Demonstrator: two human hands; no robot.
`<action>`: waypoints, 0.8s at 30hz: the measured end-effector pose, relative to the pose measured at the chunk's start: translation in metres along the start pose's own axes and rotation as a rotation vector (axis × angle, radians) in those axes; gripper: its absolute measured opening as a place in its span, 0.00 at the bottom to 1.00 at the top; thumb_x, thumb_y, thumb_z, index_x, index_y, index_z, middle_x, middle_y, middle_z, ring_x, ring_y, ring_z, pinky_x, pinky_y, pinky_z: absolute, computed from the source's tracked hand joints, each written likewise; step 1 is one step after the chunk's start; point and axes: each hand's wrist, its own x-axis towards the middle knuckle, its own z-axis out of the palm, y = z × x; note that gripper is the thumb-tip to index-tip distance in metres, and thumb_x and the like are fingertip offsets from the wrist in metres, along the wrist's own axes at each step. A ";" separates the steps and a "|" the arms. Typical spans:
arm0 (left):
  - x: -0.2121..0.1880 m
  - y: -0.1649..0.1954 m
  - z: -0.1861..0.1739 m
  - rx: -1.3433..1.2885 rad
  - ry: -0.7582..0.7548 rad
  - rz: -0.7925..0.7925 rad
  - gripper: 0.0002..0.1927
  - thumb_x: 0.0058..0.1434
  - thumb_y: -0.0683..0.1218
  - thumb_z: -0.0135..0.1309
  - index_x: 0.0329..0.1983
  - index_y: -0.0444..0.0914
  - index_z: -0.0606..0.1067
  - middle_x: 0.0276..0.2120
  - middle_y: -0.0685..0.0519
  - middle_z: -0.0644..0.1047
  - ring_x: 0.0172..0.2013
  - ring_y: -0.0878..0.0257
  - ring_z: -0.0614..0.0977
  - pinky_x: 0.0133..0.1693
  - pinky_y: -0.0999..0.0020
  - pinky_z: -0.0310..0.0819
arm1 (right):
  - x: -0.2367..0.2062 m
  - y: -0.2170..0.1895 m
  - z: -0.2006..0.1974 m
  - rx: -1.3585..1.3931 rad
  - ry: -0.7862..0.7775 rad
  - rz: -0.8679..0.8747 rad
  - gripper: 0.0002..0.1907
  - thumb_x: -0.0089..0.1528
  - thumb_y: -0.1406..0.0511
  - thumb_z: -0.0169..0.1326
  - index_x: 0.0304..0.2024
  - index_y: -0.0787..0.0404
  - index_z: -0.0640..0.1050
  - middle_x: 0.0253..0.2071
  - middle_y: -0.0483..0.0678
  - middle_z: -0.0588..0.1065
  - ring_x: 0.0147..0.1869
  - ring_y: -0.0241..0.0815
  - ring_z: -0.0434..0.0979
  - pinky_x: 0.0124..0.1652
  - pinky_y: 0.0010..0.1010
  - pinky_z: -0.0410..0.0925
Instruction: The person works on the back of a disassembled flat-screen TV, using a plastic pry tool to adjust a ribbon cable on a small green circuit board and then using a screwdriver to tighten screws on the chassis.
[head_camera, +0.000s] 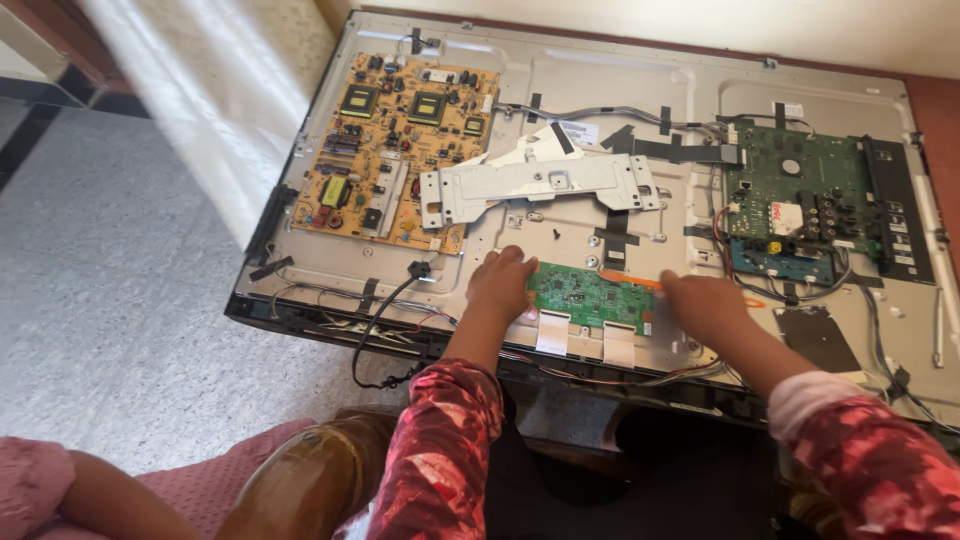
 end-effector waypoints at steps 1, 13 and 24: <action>-0.001 0.000 -0.001 0.005 -0.006 -0.008 0.45 0.37 0.51 0.77 0.63 0.54 0.73 0.63 0.60 0.68 0.64 0.56 0.68 0.60 0.58 0.69 | 0.005 -0.008 -0.002 0.015 -0.060 0.009 0.16 0.61 0.55 0.53 0.47 0.53 0.73 0.38 0.48 0.81 0.44 0.53 0.83 0.39 0.46 0.73; 0.000 0.002 0.002 0.029 -0.027 -0.020 0.48 0.38 0.51 0.77 0.66 0.54 0.70 0.64 0.60 0.67 0.65 0.56 0.67 0.61 0.57 0.68 | -0.010 0.009 0.005 0.051 -0.089 0.088 0.09 0.66 0.61 0.47 0.48 0.51 0.73 0.37 0.47 0.82 0.45 0.51 0.84 0.40 0.47 0.72; -0.001 0.004 -0.002 0.034 -0.033 -0.024 0.47 0.38 0.50 0.77 0.65 0.54 0.71 0.65 0.59 0.67 0.65 0.56 0.67 0.61 0.56 0.68 | -0.012 0.010 -0.002 0.066 -0.109 0.100 0.09 0.65 0.62 0.49 0.48 0.50 0.74 0.38 0.48 0.82 0.46 0.53 0.84 0.41 0.48 0.73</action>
